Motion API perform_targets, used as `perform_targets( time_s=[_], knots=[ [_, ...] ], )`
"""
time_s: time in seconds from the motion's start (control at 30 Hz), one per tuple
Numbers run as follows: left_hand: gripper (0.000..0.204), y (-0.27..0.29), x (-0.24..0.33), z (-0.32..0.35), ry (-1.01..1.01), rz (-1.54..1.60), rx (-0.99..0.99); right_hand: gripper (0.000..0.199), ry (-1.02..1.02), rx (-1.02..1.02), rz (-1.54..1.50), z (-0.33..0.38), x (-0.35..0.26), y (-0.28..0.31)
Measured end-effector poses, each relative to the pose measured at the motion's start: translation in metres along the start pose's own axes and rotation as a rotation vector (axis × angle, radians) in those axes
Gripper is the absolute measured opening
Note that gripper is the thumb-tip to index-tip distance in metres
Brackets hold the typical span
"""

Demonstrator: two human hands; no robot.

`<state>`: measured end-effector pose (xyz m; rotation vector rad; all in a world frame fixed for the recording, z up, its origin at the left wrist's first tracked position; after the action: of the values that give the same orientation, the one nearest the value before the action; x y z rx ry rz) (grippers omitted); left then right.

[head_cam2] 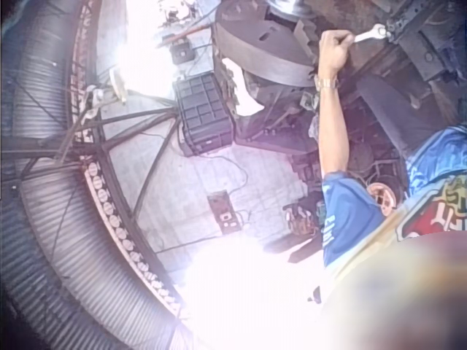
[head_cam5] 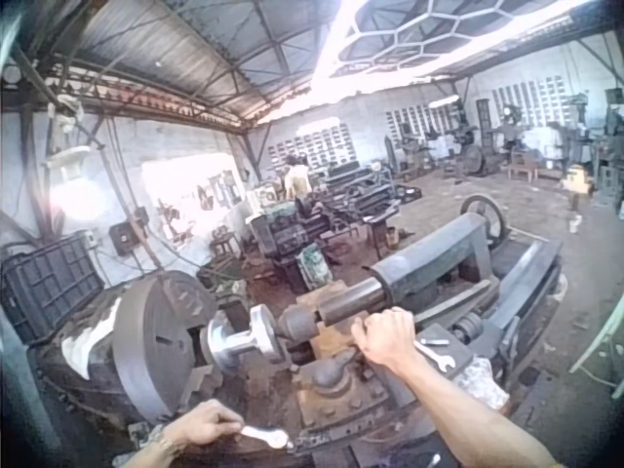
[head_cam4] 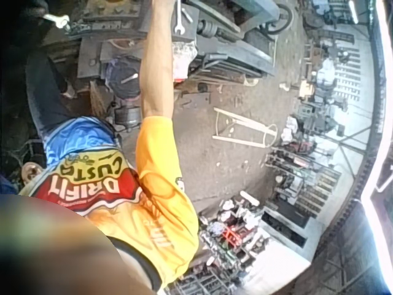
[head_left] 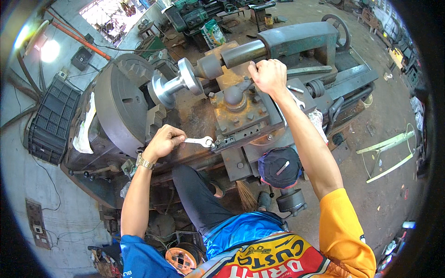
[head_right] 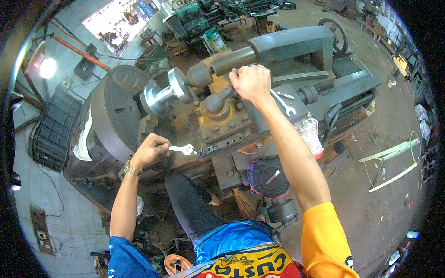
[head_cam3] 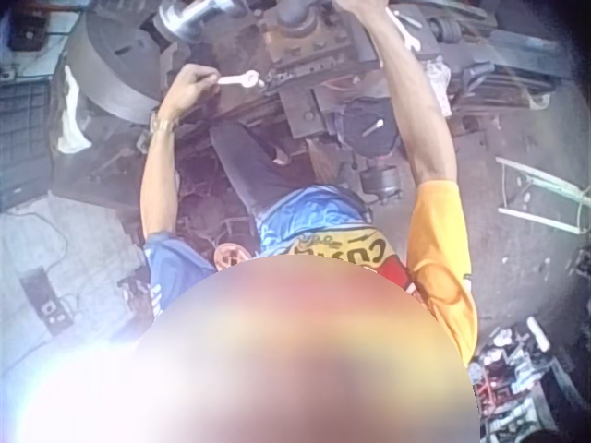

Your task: The person operates a metal lathe, using a wrench to tighten a bolt on the tool post and then turning a handwheel to advance the cutting tool against a rotating metal workpiece. The person repeatedly adjusts the tool position and engages the cut.

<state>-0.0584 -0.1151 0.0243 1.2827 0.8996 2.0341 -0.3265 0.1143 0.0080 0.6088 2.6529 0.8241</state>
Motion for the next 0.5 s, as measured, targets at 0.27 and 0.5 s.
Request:
perform_targets(
  time_s=[0.27, 0.5],
  knots=[
    [0.025, -0.0021, -0.0008, 0.0022, 0.037, 0.011, -0.014, 0.044, 0.0, 0.006, 0.012, 0.001, 0.0012, -0.0018],
    [0.025, -0.0047, -0.0056, 0.0017, 0.072, 0.008, 0.002, 0.044, 0.008, 0.031, 0.016, 0.0007, 0.0007, -0.0011]
  ],
)
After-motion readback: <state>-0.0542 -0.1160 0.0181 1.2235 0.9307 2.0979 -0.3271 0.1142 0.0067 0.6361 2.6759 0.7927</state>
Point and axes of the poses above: each hand's wrist, its own z-axis away from the middle knuckle, its own y-axis out of the back of the hand, x = y × z, the point moved 3 cm from there along -z, towards the middle knuckle, and after that the axes turned 13 degrees about y, right-handed, at the moved point
